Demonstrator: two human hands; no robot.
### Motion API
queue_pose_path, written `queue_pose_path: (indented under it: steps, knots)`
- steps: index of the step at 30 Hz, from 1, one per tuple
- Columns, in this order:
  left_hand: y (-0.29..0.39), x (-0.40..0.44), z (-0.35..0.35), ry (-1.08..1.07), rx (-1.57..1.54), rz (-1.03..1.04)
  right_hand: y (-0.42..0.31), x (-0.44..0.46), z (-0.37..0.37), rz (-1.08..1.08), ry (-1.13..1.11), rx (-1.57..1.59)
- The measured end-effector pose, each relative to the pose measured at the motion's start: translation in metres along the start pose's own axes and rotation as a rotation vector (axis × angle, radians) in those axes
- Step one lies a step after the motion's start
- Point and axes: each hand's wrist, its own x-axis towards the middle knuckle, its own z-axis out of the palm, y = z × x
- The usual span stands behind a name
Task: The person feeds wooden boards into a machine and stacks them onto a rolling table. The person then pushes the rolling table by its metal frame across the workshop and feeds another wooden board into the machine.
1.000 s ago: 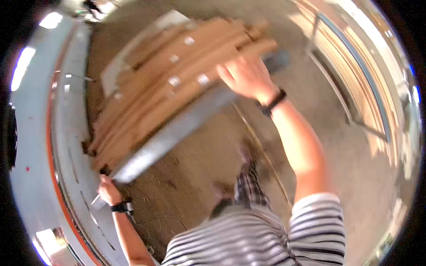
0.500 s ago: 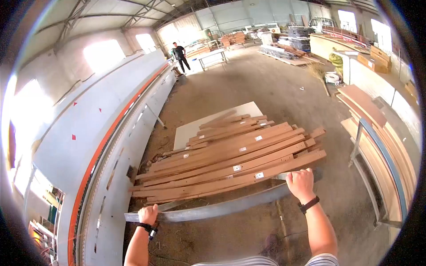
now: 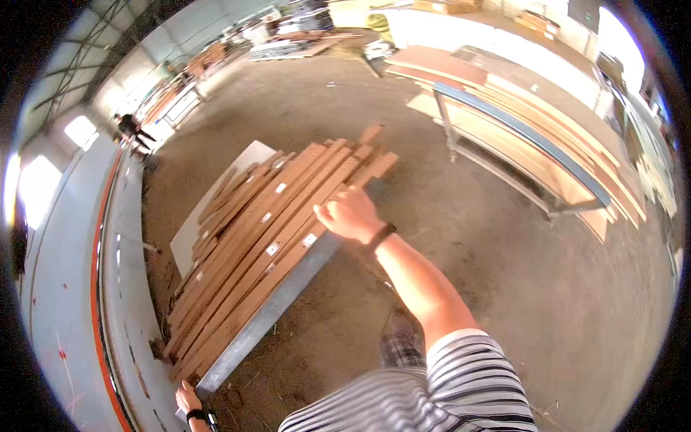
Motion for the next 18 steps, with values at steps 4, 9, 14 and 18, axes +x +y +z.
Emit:
queue_pose_path:
  steps: [4,9,14,18]
  knots:
    - [0.04,-0.025,-0.019,-0.065,0.01,-0.05,0.034,0.01,-0.001,-0.073,0.084,-0.129]
    - [0.099,-0.075,-0.051,-0.06,0.056,0.165,0.074,0.036,-0.032,-0.246,0.136,-0.31]
    - [0.101,-0.091,-0.068,-0.098,-0.059,0.105,0.07,0.044,-0.03,-0.123,0.108,-0.306]
    - [0.073,-0.101,-0.084,-0.088,-0.048,0.051,0.036,0.022,-0.029,-0.131,0.074,-0.293]
